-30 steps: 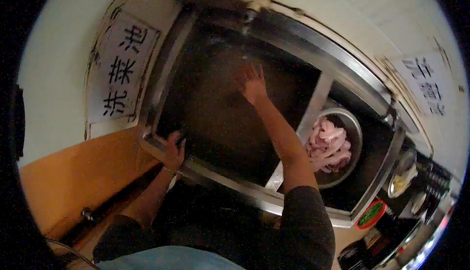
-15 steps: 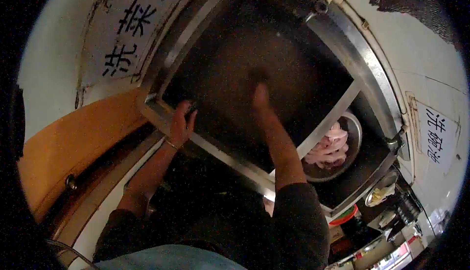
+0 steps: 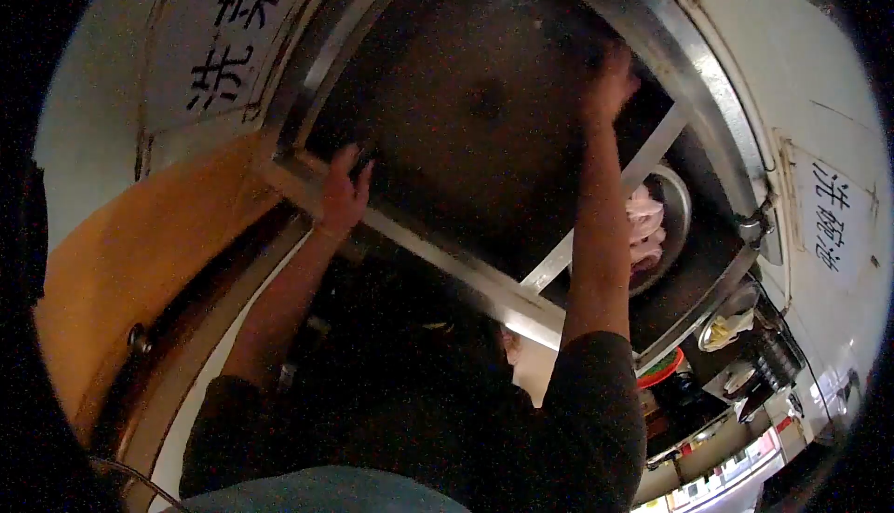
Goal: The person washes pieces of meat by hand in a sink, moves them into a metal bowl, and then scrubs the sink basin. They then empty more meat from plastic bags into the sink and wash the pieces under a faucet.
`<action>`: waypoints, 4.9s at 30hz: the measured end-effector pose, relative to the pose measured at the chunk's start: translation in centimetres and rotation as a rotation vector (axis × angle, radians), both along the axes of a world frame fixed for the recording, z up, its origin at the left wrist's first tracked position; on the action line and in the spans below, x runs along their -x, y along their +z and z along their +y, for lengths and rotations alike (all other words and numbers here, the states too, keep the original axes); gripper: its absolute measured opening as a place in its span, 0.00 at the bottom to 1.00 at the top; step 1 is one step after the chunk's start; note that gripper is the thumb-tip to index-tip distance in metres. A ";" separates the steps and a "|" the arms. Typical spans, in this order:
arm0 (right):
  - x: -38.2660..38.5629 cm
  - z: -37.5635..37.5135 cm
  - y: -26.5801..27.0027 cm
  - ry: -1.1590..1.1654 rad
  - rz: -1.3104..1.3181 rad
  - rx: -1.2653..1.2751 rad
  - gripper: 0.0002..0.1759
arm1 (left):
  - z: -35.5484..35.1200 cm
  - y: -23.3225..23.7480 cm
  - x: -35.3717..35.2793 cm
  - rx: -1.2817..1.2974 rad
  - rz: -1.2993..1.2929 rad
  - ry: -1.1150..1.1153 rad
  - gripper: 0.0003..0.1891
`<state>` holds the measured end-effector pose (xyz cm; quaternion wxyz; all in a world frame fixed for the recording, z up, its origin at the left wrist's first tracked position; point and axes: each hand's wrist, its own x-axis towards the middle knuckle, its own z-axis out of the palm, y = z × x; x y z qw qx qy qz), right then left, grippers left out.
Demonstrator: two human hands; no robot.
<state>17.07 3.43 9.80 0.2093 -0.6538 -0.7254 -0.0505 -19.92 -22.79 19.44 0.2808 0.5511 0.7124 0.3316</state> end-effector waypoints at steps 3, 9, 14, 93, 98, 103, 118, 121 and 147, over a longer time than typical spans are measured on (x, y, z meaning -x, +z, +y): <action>7.1 -7.2 -5.1 0.307 0.461 0.538 0.26 | 1.0 2.4 -0.3 0.050 0.105 -0.052 0.14; 10.0 -26.3 -12.5 0.483 0.549 1.023 0.28 | 0.7 1.6 -0.3 -0.051 0.096 -0.007 0.14; 10.6 -22.2 -9.4 0.236 0.749 1.030 0.23 | 0.5 -0.1 0.2 -0.041 0.110 -0.030 0.15; -10.3 -8.1 14.7 -0.351 0.164 -0.096 0.04 | -0.4 0.8 -1.2 -0.017 0.092 -0.035 0.18; -11.9 -9.2 13.6 -0.392 0.185 -0.047 0.16 | 0.1 2.5 -1.3 0.046 0.227 -0.076 0.15; -1.6 -13.9 13.8 -0.111 0.830 0.153 0.28 | 0.1 2.6 -0.8 0.048 0.440 -0.174 0.13; 15.1 -18.1 12.6 0.605 0.550 0.666 0.15 | -0.2 4.0 -1.3 0.036 0.090 -0.221 0.29; 11.5 -13.8 22.6 0.547 0.586 0.444 0.13 | -0.7 2.6 -1.1 -0.030 0.054 -0.151 0.31; 5.3 -3.7 56.8 0.207 0.301 -0.775 0.13 | -1.0 3.2 0.6 0.073 0.164 -0.177 0.22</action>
